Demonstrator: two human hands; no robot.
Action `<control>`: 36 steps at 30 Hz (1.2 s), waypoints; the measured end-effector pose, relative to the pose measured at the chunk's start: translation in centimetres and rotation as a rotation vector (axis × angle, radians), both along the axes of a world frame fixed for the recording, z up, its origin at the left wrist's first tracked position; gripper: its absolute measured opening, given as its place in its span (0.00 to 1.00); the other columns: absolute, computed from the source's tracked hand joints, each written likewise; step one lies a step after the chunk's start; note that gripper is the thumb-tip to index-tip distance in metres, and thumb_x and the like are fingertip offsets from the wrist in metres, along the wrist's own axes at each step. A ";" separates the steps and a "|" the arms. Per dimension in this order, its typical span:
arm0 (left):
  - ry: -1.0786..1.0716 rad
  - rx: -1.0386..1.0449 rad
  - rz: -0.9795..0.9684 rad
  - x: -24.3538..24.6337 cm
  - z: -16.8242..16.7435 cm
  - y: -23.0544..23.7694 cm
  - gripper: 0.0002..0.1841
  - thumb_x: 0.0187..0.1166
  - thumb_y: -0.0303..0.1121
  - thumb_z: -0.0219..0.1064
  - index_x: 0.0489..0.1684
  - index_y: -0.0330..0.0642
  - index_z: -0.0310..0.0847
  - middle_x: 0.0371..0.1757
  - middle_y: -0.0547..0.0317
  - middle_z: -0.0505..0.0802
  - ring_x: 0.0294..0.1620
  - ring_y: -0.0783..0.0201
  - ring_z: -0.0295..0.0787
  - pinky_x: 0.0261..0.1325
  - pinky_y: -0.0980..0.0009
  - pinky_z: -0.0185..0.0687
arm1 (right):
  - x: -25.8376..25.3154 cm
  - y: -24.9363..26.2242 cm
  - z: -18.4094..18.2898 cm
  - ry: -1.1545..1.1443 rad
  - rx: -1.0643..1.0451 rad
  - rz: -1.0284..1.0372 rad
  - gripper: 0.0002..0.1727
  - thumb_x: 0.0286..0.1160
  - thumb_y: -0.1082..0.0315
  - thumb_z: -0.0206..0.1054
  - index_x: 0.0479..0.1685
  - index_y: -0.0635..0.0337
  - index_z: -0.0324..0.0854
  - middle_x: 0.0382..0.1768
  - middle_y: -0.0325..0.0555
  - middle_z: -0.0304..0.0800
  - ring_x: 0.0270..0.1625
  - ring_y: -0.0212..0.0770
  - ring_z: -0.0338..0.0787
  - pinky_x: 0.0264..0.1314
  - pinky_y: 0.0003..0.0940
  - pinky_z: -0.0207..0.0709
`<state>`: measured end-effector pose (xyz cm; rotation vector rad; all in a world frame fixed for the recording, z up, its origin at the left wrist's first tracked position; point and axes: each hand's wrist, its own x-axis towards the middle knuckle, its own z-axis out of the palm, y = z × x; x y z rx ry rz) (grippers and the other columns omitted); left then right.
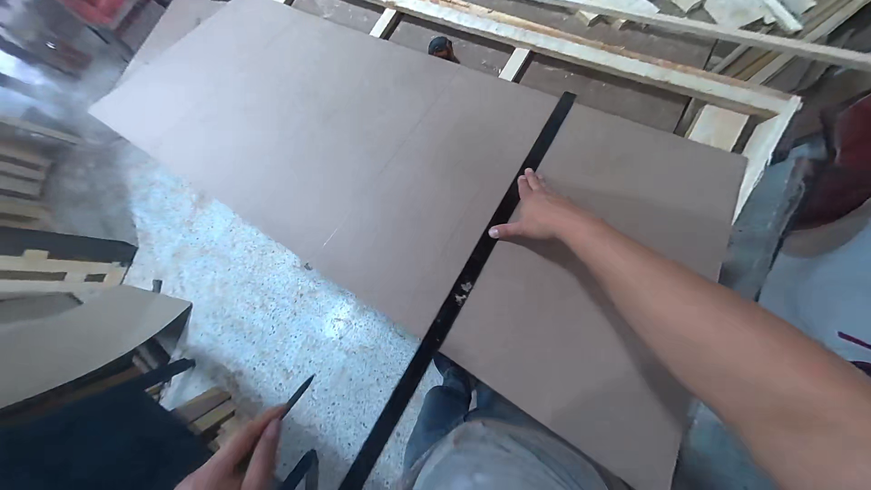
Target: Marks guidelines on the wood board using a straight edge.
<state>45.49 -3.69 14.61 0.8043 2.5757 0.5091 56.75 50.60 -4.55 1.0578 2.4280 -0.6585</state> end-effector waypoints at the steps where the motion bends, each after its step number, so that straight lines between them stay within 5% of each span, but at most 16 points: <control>1: 0.015 0.067 0.016 0.6 -1.6 0.8 0.17 0.92 0.40 0.57 0.57 0.41 0.92 0.30 0.59 0.94 0.24 0.70 0.88 0.29 0.67 0.88 | 1.7 -1.1 0.2 0.000 0.002 0.000 0.84 0.40 0.14 0.72 0.96 0.65 0.38 0.97 0.57 0.30 0.96 0.63 0.43 0.84 0.78 0.51; 5: 0.053 0.150 0.059 4.7 -6.9 2.7 0.20 0.87 0.50 0.59 0.37 0.49 0.93 0.19 0.73 0.90 0.15 0.80 0.83 0.17 0.75 0.79 | 9.0 -5.1 1.0 -0.002 0.026 -0.005 0.85 0.36 0.12 0.71 0.96 0.63 0.39 0.97 0.55 0.31 0.96 0.61 0.46 0.88 0.73 0.51; 9: -0.195 0.155 0.029 9.3 -8.6 2.6 0.14 0.81 0.46 0.67 0.53 0.49 0.90 0.34 0.70 0.97 0.30 0.74 0.94 0.35 0.69 0.94 | 16.3 -8.3 1.6 0.019 0.025 -0.060 0.85 0.36 0.14 0.74 0.96 0.62 0.39 0.98 0.52 0.30 0.97 0.56 0.43 0.92 0.72 0.43; 11: -0.164 0.172 -0.021 12.0 -9.7 3.8 0.14 0.81 0.48 0.68 0.44 0.49 0.93 0.30 0.69 0.95 0.27 0.74 0.90 0.31 0.68 0.89 | 19.5 -8.3 1.6 0.003 0.040 -0.079 0.85 0.36 0.13 0.72 0.97 0.61 0.38 0.98 0.51 0.30 0.97 0.55 0.43 0.93 0.67 0.44; 14: -0.036 0.251 -0.122 16.3 -12.1 7.0 0.17 0.80 0.50 0.66 0.33 0.48 0.93 0.38 0.62 0.92 0.43 0.65 0.88 0.46 0.62 0.86 | 22.9 -6.9 1.4 -0.010 0.054 -0.081 0.86 0.35 0.10 0.68 0.97 0.61 0.39 0.98 0.52 0.33 0.97 0.54 0.44 0.95 0.62 0.43; 16: -0.094 0.249 -0.153 19.1 -13.1 9.4 0.15 0.84 0.45 0.60 0.42 0.46 0.90 0.44 0.61 0.93 0.45 0.67 0.91 0.49 0.65 0.90 | 24.1 -5.3 0.7 0.021 0.056 -0.064 0.86 0.34 0.09 0.68 0.96 0.62 0.39 0.97 0.53 0.33 0.97 0.54 0.43 0.95 0.62 0.42; 19: -0.243 0.171 -0.092 23.7 -13.3 13.1 0.14 0.88 0.41 0.56 0.49 0.46 0.86 0.34 0.64 0.93 0.31 0.69 0.91 0.37 0.65 0.91 | 24.8 -2.2 -0.8 0.102 0.057 -0.016 0.85 0.37 0.10 0.68 0.96 0.64 0.40 0.97 0.55 0.34 0.98 0.55 0.42 0.96 0.59 0.44; 22: -0.138 0.126 -0.077 27.2 -13.5 16.0 0.20 0.79 0.49 0.71 0.58 0.44 0.87 0.38 0.59 0.93 0.33 0.62 0.90 0.39 0.56 0.91 | 24.8 1.5 -2.2 0.187 0.053 0.018 0.83 0.41 0.11 0.66 0.96 0.64 0.40 0.97 0.57 0.33 0.97 0.60 0.44 0.92 0.65 0.51; 25: 0.104 0.135 -0.113 29.3 -14.9 16.4 0.23 0.71 0.46 0.79 0.65 0.49 0.89 0.42 0.63 0.96 0.43 0.61 0.91 0.47 0.59 0.90 | 24.1 4.0 -3.3 0.235 0.050 0.063 0.83 0.42 0.09 0.62 0.96 0.62 0.37 0.97 0.58 0.30 0.97 0.63 0.41 0.92 0.70 0.48; 30: 0.181 0.167 -0.137 29.4 -15.5 16.3 0.18 0.79 0.44 0.72 0.64 0.53 0.92 0.50 0.66 0.97 0.49 0.64 0.90 0.53 0.65 0.87 | 23.1 5.9 -4.7 0.326 0.147 0.118 0.83 0.43 0.04 0.50 0.96 0.62 0.36 0.97 0.59 0.34 0.98 0.59 0.36 0.97 0.63 0.32; 36: 0.222 0.220 -0.111 29.3 -16.2 15.9 0.17 0.82 0.45 0.70 0.63 0.51 0.92 0.54 0.66 0.97 0.49 0.65 0.90 0.55 0.66 0.85 | 22.8 6.1 -4.9 0.324 0.183 0.122 0.82 0.43 0.03 0.46 0.97 0.61 0.37 0.97 0.56 0.35 0.98 0.55 0.37 0.98 0.58 0.30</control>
